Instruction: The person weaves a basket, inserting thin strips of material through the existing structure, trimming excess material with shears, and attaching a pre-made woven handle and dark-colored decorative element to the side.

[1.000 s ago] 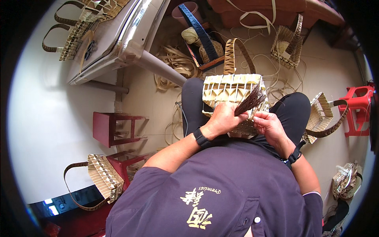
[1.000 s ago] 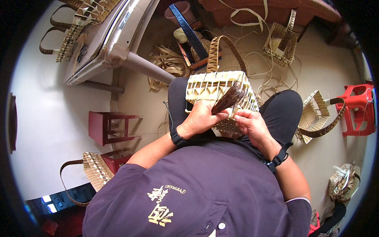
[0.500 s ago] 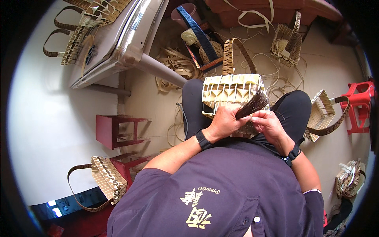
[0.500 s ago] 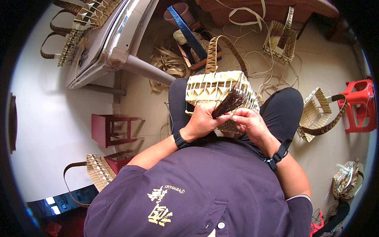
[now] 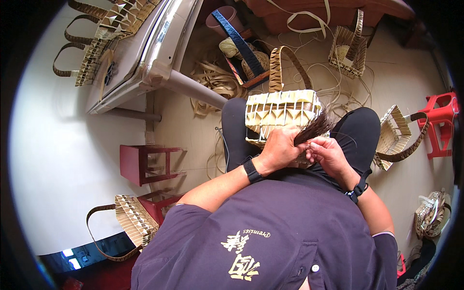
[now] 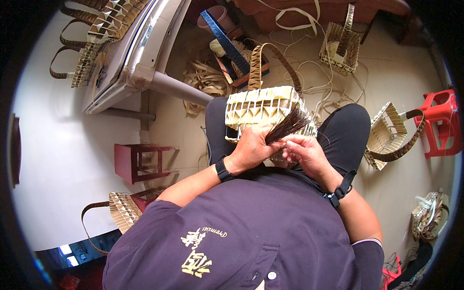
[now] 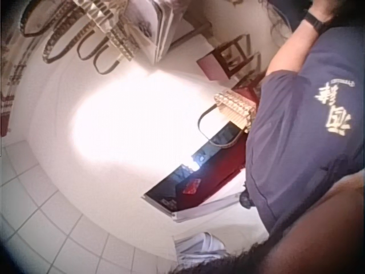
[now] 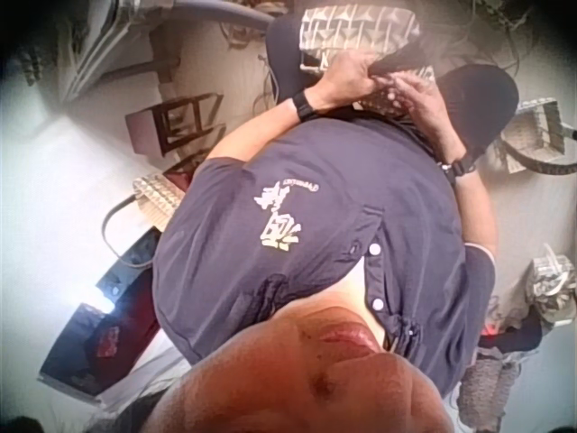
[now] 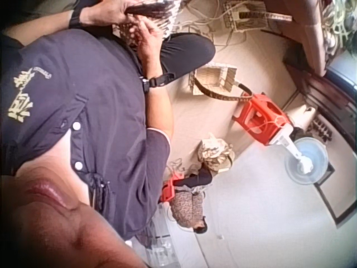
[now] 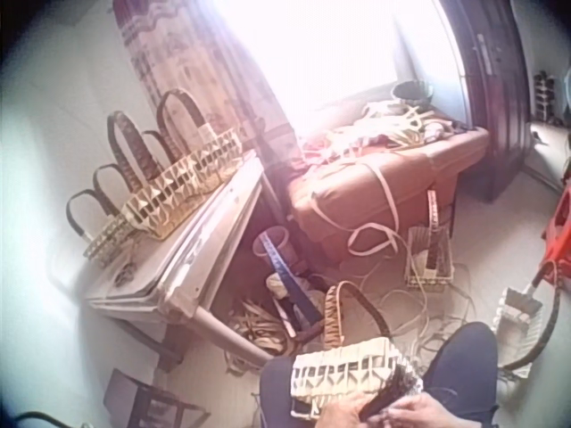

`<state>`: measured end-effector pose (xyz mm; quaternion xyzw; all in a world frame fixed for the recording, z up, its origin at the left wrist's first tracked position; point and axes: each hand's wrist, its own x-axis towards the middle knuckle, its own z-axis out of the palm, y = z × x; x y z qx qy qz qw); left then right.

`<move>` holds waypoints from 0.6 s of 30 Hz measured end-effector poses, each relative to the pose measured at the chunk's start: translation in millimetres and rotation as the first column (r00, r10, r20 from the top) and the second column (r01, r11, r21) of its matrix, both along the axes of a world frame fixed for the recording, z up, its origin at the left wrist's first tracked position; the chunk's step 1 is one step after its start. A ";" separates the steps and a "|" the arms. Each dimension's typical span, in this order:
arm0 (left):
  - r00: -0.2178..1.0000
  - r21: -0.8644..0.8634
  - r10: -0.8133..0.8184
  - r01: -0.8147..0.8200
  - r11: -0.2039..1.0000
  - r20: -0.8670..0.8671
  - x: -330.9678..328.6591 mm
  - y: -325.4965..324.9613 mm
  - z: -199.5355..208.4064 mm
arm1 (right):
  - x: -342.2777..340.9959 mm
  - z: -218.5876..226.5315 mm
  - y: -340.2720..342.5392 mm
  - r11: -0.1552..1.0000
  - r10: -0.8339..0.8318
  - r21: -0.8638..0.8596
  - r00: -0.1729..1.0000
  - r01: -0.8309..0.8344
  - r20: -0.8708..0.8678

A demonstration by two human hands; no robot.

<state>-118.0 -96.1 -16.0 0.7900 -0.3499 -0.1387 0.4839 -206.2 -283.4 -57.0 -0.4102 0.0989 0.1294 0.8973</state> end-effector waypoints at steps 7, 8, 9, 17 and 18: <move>0.996 0.101 0.058 -0.052 0.994 -0.062 0.3 4.7 2.3 | 5.4 -12.4 -5.0 0.999 0.013 -0.036 0.998 -0.015 -0.059; 0.986 0.072 0.093 -0.084 0.994 -0.138 2.8 5.5 0.8 | 6.2 -14.6 -6.1 0.999 0.022 -0.031 0.998 -0.024 -0.058; 0.978 0.057 0.111 -0.102 0.993 -0.178 5.2 6.7 -2.5 | 7.7 -10.4 -4.3 0.998 -0.004 -0.070 0.994 -0.003 -0.109; 0.977 0.172 0.005 0.032 0.985 -0.213 12.7 4.4 -14.9 | 8.9 -10.2 -8.0 0.980 -0.025 -0.199 0.995 0.004 -0.099; 0.972 0.198 -0.005 0.053 0.979 -0.234 13.4 3.6 -13.7 | 7.9 -6.6 -7.0 0.974 -0.022 -0.227 0.996 0.001 -0.091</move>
